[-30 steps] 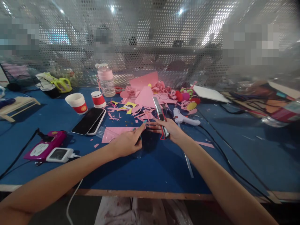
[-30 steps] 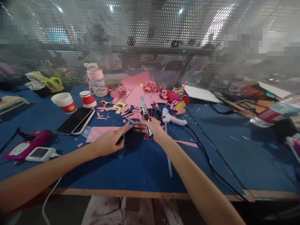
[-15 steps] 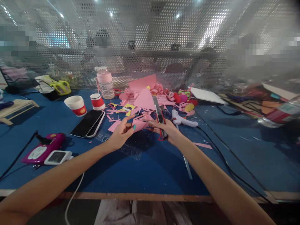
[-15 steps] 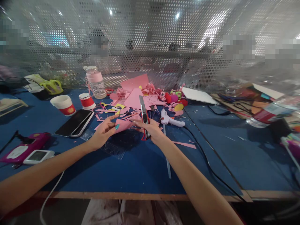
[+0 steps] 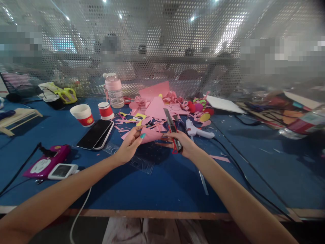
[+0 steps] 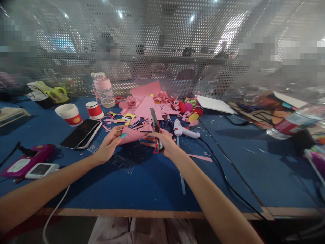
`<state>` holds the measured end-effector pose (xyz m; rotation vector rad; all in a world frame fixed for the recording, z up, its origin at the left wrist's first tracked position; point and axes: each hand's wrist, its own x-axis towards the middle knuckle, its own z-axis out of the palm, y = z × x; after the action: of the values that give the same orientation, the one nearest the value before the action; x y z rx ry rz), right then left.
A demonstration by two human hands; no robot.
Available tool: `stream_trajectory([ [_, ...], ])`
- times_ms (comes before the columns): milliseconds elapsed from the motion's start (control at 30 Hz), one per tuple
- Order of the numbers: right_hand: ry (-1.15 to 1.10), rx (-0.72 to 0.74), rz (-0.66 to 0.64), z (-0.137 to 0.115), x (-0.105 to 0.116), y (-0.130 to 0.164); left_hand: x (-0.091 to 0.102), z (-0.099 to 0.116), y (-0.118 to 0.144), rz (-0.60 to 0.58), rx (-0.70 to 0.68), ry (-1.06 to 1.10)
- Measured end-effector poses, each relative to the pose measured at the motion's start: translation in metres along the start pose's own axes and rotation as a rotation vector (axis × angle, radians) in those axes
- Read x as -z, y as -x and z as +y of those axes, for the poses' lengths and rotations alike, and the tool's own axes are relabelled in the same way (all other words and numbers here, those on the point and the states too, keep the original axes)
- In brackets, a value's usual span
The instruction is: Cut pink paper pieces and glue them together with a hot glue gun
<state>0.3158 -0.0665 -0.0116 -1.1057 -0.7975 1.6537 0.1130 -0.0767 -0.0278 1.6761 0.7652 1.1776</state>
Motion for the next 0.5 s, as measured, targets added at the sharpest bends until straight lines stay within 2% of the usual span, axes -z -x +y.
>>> stream_trajectory([
  [100, 0.015, -0.02, 0.031, 0.002, 0.001, -0.001, 0.003, -0.004, 0.005, 0.032, -0.078, -0.123],
  [167, 0.027, -0.043, 0.025, 0.002, 0.003, -0.002, 0.006, -0.009, 0.009, 0.022, -0.217, -0.279],
  [200, 0.028, -0.061, 0.011, 0.002, 0.003, -0.003, 0.008, -0.011, 0.012, -0.019, -0.328, -0.38],
  [300, 0.021, -0.161, -0.053, 0.001, 0.005, -0.003, 0.009, -0.012, 0.019, -0.272, -0.685, -0.623],
  [367, 0.016, -0.233, -0.111, 0.001, 0.004, -0.003, 0.006, -0.008, 0.022, -0.42, -0.825, -0.671],
  [400, 0.018, -0.258, -0.14, 0.001, 0.004, -0.002, 0.003, -0.004, 0.023, -0.474, -0.848, -0.667],
  [500, 0.045, -0.271, -0.165, 0.002, 0.002, 0.0, -0.004, 0.008, 0.025, -0.632, -0.765, -0.625],
])
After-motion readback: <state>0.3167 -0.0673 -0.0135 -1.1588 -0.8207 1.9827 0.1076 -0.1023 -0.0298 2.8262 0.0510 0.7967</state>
